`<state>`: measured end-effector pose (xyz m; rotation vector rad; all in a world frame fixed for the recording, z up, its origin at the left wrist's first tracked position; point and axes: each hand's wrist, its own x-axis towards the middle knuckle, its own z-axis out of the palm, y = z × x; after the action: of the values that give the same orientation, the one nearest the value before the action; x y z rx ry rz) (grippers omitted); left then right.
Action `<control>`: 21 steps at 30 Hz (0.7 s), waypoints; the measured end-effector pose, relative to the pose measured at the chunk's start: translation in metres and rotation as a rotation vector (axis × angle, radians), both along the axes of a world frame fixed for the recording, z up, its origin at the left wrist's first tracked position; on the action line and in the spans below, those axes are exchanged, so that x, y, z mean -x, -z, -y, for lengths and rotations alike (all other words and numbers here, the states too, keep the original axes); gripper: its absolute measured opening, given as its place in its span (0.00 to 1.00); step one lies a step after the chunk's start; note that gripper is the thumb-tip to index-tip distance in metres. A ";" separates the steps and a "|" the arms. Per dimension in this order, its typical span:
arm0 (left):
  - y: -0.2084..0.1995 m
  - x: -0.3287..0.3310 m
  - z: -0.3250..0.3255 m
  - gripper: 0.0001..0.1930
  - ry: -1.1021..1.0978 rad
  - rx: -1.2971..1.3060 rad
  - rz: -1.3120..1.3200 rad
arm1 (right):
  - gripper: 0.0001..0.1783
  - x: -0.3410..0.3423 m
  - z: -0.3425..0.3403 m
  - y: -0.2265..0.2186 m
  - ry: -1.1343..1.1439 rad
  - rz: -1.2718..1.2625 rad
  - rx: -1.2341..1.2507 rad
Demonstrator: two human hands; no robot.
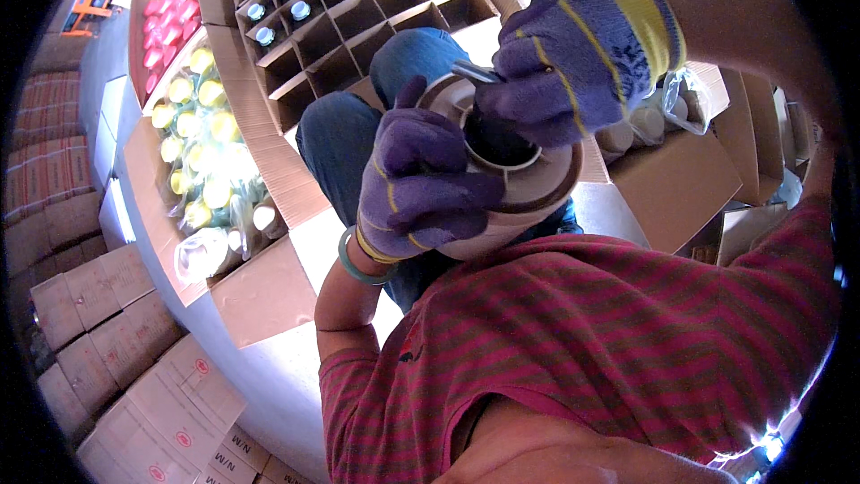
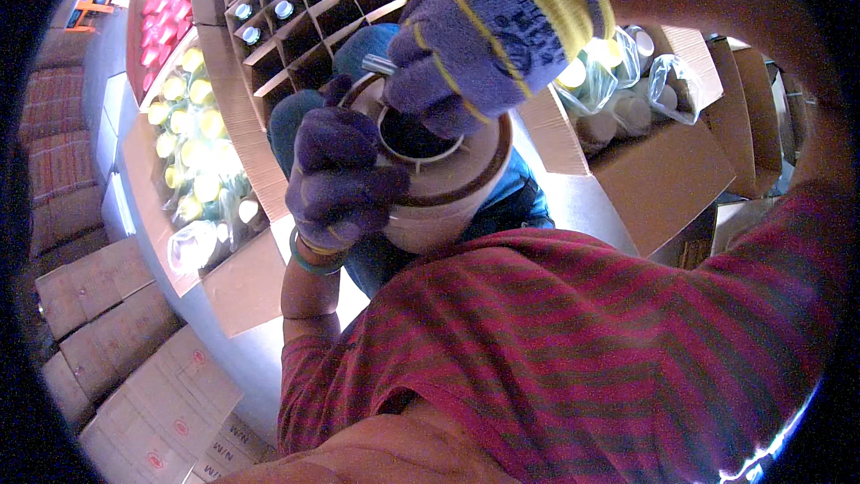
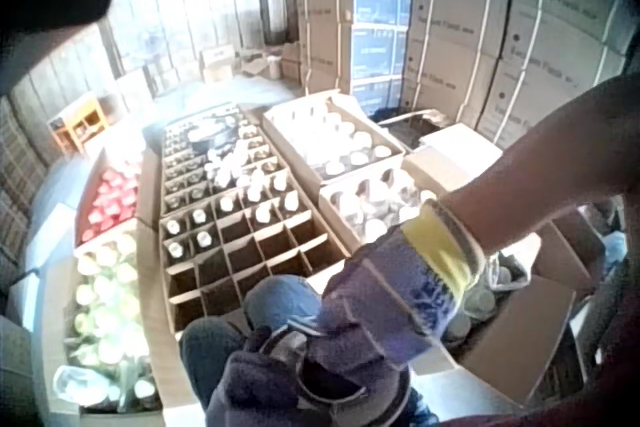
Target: The person assembles plastic containers by inserting inner components into the main body and securing the lids. They handle multiple containers, including a yellow-lidded teal container and a beige container, repeatedly opening and closing them to ensure proper fit before placing them into cardboard boxes.
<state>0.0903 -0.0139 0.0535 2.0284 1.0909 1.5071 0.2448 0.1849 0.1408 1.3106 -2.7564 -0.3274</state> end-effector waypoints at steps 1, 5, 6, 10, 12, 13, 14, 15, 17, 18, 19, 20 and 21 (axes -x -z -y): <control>0.002 0.003 0.003 0.14 -0.025 0.004 0.032 | 0.13 0.002 0.004 -0.002 0.048 0.028 -0.044; 0.013 -0.005 -0.015 0.15 -0.032 -0.014 0.142 | 0.10 -0.015 0.029 -0.001 0.864 0.359 0.197; 0.012 -0.008 -0.013 0.14 -0.091 0.009 0.120 | 0.10 -0.007 0.033 0.006 0.895 0.298 0.164; 0.008 -0.017 -0.030 0.11 -0.016 -0.031 0.022 | 0.12 0.003 0.033 -0.017 1.331 0.685 0.331; 0.006 -0.019 -0.020 0.10 -0.080 0.009 -0.013 | 0.14 0.012 0.031 -0.014 1.349 0.740 0.454; 0.004 -0.020 -0.015 0.10 -0.114 0.025 -0.032 | 0.15 0.017 0.027 -0.016 1.355 0.799 0.470; 0.002 -0.019 -0.011 0.10 -0.156 0.014 -0.061 | 0.16 0.024 0.024 -0.021 1.356 0.859 0.483; 0.002 -0.021 -0.016 0.11 -0.118 -0.026 -0.031 | 0.17 0.017 0.025 -0.035 1.457 0.906 0.486; 0.005 -0.020 -0.019 0.14 -0.097 -0.061 0.027 | 0.19 0.012 0.025 -0.048 1.590 1.010 0.511; 0.008 -0.018 -0.018 0.15 -0.100 -0.065 0.067 | 0.18 0.003 0.009 -0.028 0.937 0.564 0.310; 0.011 -0.014 -0.020 0.16 -0.069 -0.088 0.067 | 0.18 -0.015 -0.003 -0.016 0.835 0.478 0.266; 0.012 -0.007 -0.018 0.16 -0.069 -0.100 0.050 | 0.17 -0.014 -0.005 -0.017 0.696 0.388 0.233; 0.013 -0.003 -0.017 0.17 -0.065 -0.112 0.034 | 0.16 -0.013 -0.006 -0.019 0.563 0.296 0.200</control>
<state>0.0931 0.0027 0.0404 2.0506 1.0912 1.6643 0.2575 0.1910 0.1595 0.5547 -3.2607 0.1304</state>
